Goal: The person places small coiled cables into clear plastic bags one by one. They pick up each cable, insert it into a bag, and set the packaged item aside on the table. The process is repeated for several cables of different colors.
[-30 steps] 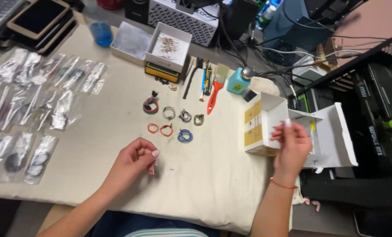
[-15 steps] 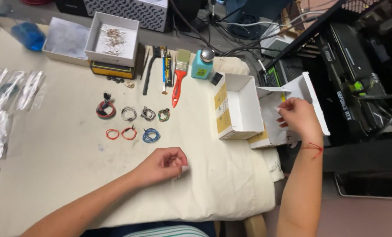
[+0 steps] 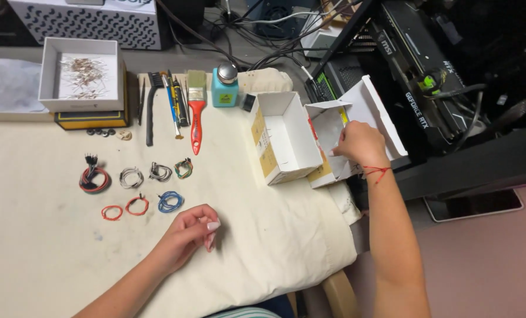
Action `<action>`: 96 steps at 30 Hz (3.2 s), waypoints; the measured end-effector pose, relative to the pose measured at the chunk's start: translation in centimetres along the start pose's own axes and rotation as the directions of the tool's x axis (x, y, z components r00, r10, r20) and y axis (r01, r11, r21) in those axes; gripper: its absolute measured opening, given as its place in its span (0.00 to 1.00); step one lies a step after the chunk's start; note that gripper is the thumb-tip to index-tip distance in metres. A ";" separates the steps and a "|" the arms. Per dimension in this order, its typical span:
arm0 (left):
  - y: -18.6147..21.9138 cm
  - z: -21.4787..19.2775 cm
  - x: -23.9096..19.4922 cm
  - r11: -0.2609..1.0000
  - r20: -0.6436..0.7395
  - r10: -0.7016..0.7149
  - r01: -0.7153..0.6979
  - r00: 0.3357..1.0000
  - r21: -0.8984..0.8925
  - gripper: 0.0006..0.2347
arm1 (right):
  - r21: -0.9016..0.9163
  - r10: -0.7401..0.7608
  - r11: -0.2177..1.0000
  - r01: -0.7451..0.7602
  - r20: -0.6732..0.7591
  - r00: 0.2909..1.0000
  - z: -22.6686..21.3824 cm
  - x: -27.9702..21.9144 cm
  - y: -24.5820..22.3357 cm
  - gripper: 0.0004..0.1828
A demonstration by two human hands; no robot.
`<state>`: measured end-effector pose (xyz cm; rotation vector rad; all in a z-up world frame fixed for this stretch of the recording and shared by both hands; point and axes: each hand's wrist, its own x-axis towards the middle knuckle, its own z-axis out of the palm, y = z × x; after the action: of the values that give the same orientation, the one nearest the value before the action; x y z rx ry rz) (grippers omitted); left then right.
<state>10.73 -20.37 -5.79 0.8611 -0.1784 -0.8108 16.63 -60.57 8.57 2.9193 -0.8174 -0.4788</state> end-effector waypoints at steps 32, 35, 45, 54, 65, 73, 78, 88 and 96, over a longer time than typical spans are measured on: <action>2.5 0.4 -0.3 0.978 0.114 0.206 -0.208 0.972 0.000 0.33 | 0.792 -0.416 -0.366 0.488 -0.609 0.676 4.1 -12.3 -8.9 0.08; 4.9 0.4 -1.1 0.972 0.081 0.234 -0.232 0.969 -0.038 0.37 | 0.835 -0.572 -0.370 0.407 -0.550 0.608 6.2 -12.4 -12.5 0.07; 10.3 -4.1 -1.1 0.923 -0.419 0.384 -0.357 0.823 0.144 0.12 | 0.933 -0.794 0.205 0.296 -0.018 0.608 5.8 -10.9 -17.9 0.19; 11.7 -6.7 -1.4 0.823 -0.523 0.566 -0.478 0.637 0.308 0.11 | 0.932 -0.758 0.181 0.314 -0.071 0.648 7.9 -8.8 -16.7 0.09; 12.2 -6.5 -2.0 0.809 -0.671 0.578 -0.430 0.465 0.400 0.15 | 0.990 -0.492 -0.097 0.099 -0.134 0.860 12.3 -5.0 -17.4 0.10; 13.1 -8.4 -2.1 0.785 -0.698 0.611 -0.402 0.373 0.472 0.13 | 0.977 -0.435 -0.067 0.203 -0.212 0.875 9.5 -8.3 -18.3 0.10; 13.6 -8.5 -2.3 0.795 -0.707 0.597 -0.401 0.379 0.456 0.10 | 0.973 -0.416 -0.021 0.228 -0.216 0.884 7.6 -10.7 -18.2 0.15; 12.9 -9.9 -2.1 0.840 -0.669 0.529 -0.209 0.523 0.500 0.08 | 0.945 -0.119 -0.038 0.324 -0.326 0.938 8.6 -13.8 -11.3 0.15; 13.0 -9.3 -1.9 0.880 -0.661 0.437 -0.138 0.610 0.455 0.10 | 0.756 0.121 -0.623 0.199 -0.158 0.980 11.0 -8.2 -3.9 0.09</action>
<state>20.94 -8.47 -2.03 1.4203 0.2830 -0.0401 8.38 -52.84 -0.20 4.1369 -1.8466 2.2904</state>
